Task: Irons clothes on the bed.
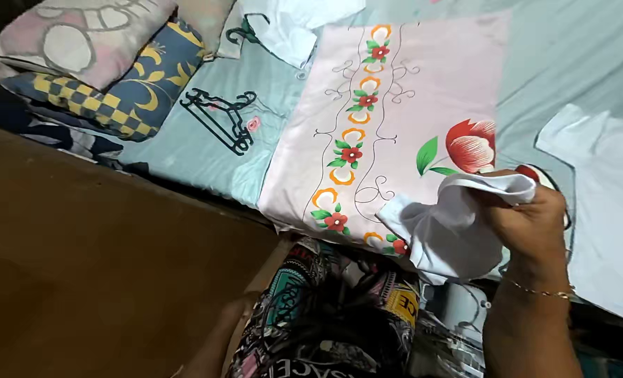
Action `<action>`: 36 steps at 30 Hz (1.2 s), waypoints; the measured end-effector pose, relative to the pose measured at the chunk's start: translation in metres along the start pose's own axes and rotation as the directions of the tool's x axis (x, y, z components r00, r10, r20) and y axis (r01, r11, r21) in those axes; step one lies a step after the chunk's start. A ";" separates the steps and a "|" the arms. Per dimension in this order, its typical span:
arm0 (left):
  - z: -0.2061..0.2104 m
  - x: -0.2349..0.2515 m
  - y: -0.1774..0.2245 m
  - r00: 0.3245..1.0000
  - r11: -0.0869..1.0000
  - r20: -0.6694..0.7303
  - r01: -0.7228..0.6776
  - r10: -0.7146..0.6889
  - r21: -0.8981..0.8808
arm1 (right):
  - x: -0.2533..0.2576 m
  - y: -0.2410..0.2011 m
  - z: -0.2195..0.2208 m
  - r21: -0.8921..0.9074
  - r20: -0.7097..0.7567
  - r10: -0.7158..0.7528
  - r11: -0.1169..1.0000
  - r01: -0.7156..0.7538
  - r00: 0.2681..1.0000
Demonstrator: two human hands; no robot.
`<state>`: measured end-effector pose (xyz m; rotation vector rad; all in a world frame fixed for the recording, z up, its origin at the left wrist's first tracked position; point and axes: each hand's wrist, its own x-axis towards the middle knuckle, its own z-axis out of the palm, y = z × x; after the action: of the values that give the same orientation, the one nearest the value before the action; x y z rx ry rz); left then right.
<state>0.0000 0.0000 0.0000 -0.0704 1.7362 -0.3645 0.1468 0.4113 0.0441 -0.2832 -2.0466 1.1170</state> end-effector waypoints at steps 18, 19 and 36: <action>-0.087 -0.165 0.165 -0.495 -0.263 -0.326 -0.791 0.805 0.553 | 0.044 -0.176 -0.016 0.046 0.000 -0.326 0.945 0.325 0.946; -0.093 -0.163 0.160 -0.461 -0.190 -0.345 -0.782 0.818 0.594 | 0.043 -0.184 -0.023 0.039 -0.036 -0.342 0.939 0.343 0.939; -0.154 -0.294 -0.012 -0.764 0.131 -0.373 -0.361 0.526 0.924 | -0.030 -0.262 -0.101 -0.372 -0.159 -0.247 0.912 0.174 0.956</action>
<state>-0.0913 0.0928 0.3052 2.2732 2.4783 1.0517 0.2814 0.3042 0.2679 -0.3297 -2.0291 0.5570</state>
